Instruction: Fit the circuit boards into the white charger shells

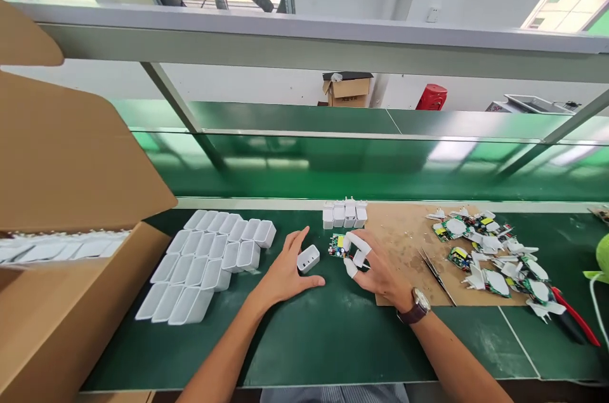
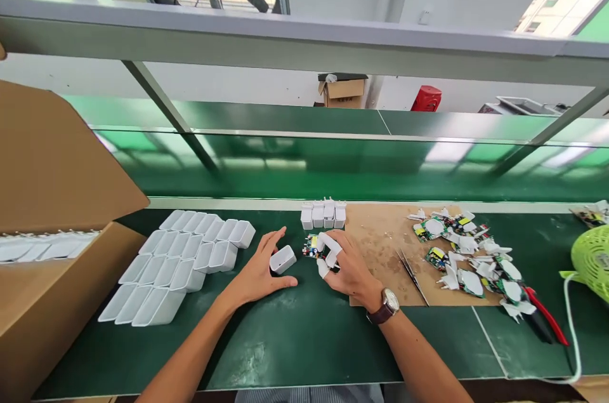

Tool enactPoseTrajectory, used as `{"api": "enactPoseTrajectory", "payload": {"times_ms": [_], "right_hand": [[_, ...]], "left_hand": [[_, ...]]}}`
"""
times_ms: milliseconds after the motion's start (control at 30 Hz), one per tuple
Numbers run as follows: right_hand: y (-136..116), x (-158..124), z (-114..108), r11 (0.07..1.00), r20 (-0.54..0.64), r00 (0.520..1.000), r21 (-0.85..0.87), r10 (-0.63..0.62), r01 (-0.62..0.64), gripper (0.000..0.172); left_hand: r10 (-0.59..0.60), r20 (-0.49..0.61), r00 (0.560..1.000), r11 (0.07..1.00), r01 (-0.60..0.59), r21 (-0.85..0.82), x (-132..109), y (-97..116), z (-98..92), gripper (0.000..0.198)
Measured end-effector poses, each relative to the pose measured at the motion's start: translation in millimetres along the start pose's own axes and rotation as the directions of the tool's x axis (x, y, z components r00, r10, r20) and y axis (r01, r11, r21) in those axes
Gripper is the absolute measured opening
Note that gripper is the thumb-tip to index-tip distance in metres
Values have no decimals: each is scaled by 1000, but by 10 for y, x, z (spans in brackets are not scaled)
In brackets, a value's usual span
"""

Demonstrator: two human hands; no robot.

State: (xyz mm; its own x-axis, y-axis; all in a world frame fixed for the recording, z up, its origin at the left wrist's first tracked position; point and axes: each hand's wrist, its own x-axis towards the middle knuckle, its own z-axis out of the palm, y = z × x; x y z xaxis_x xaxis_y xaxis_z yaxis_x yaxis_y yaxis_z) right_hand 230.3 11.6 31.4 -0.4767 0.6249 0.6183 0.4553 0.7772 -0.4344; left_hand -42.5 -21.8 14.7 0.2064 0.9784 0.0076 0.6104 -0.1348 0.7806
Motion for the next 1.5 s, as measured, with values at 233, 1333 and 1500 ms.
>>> {"api": "enactPoseTrajectory", "payload": {"times_ms": [233,1333,1500], "right_hand": [[-20,-31,80,1000,-89,996,-11,-8,7,72],[-278,-3,135,994,76,992,-45,-100,104,73],[-280,8,127,996,84,994,-51,-71,75,68]], "left_hand": [[82,80,993,995,-77,-59,21,33,14,73],[420,-128,898,898,-392,201,31,-49,230,68],[417,-134,899,900,-389,195,30,-72,244,67]]}}
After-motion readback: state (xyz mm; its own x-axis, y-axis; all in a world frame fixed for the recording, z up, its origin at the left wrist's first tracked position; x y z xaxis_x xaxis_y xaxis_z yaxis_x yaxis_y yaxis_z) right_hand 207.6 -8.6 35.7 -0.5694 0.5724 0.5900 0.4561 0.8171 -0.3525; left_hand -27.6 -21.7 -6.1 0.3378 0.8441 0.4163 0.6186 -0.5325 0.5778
